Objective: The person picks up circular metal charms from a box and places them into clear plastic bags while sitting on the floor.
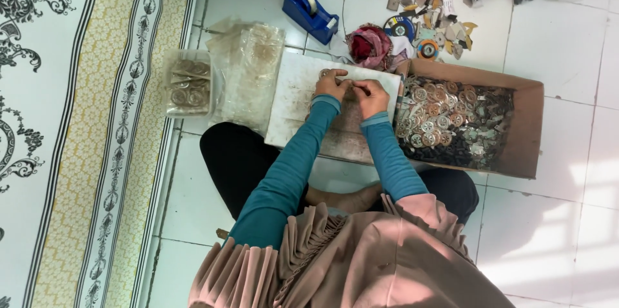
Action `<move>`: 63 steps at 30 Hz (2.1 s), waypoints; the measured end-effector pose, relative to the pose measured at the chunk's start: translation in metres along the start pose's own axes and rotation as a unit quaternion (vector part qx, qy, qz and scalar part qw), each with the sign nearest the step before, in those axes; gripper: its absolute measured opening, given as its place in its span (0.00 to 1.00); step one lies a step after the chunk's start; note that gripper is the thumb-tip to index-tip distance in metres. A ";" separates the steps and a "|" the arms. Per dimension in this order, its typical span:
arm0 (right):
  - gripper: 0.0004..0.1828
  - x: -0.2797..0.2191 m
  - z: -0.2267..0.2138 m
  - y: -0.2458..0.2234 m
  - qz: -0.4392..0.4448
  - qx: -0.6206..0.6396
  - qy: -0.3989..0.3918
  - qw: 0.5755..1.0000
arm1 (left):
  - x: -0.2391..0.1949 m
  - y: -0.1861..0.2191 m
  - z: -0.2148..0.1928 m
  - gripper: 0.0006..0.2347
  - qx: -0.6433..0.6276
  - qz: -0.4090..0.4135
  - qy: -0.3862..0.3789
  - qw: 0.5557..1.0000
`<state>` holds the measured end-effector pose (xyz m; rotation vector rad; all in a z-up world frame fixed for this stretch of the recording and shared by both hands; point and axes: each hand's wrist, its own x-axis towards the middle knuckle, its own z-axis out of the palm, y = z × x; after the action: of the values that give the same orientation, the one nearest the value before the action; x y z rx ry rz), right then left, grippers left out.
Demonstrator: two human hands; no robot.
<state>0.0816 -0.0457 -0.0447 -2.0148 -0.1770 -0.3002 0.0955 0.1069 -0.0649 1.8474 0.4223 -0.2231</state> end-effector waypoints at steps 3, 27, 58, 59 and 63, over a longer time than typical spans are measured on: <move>0.11 0.011 0.022 0.014 -0.023 -0.040 -0.029 0.999 | 0.005 0.001 -0.019 0.14 0.018 0.016 0.001 1.000; 0.11 0.006 -0.002 -0.005 -0.082 -0.062 -0.027 0.994 | -0.033 0.056 -0.045 0.16 0.257 0.028 -0.019 0.966; 0.31 -0.070 -0.159 0.123 0.221 -0.362 -0.238 0.874 | -0.040 -0.026 0.280 0.11 0.592 0.304 -0.257 0.701; 0.29 -0.071 -0.159 0.119 0.220 -0.369 -0.238 0.871 | -0.042 -0.027 0.279 0.11 0.591 0.311 -0.254 0.699; 0.26 -0.074 -0.157 0.129 0.230 -0.371 -0.227 0.871 | -0.044 -0.023 0.275 0.10 0.588 0.333 -0.237 0.698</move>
<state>0.0225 -0.2427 -0.1098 -2.7835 0.1641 0.4984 0.0622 -0.1551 -0.1554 2.8933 -1.0289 -0.5206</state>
